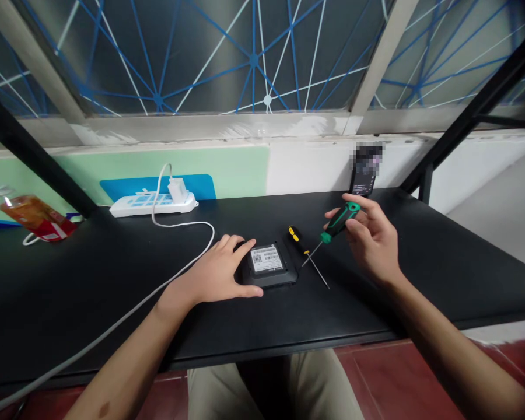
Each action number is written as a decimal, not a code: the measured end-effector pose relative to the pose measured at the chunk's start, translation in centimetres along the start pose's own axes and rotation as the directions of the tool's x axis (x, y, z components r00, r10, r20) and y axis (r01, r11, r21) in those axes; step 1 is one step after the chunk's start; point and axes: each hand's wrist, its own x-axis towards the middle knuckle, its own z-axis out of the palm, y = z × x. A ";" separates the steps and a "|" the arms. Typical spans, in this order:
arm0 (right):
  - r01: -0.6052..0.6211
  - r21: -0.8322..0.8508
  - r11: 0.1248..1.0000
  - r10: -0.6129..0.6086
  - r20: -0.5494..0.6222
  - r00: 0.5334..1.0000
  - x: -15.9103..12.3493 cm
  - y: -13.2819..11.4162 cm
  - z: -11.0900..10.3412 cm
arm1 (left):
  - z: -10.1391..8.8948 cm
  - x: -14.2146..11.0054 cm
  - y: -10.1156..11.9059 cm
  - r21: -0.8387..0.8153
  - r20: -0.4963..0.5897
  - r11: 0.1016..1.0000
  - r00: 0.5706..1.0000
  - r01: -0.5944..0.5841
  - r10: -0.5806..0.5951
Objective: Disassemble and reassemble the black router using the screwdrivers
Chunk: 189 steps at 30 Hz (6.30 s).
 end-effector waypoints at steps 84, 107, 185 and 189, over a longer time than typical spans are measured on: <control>-0.024 -0.449 0.893 0.270 0.492 0.828 1.3 -4.8 -4.6 | 0.3 0.0 -1.1 -0.152 0.017 0.988 1.000 -0.008 0.011; -0.201 -0.179 0.963 0.234 0.188 0.954 -0.1 -0.1 -5.1 | 0.1 0.1 -1.4 -0.199 0.011 0.980 1.000 -0.025 0.028; 0.235 -0.704 0.670 0.158 0.445 0.881 1.6 -1.5 6.3 | 0.2 -0.1 -0.4 -0.123 0.035 0.992 0.999 -0.029 0.033; 0.309 -0.757 0.576 0.244 0.520 0.819 1.4 -0.6 9.2 | 0.6 -0.1 -0.7 -0.126 0.013 0.991 0.999 -0.043 0.045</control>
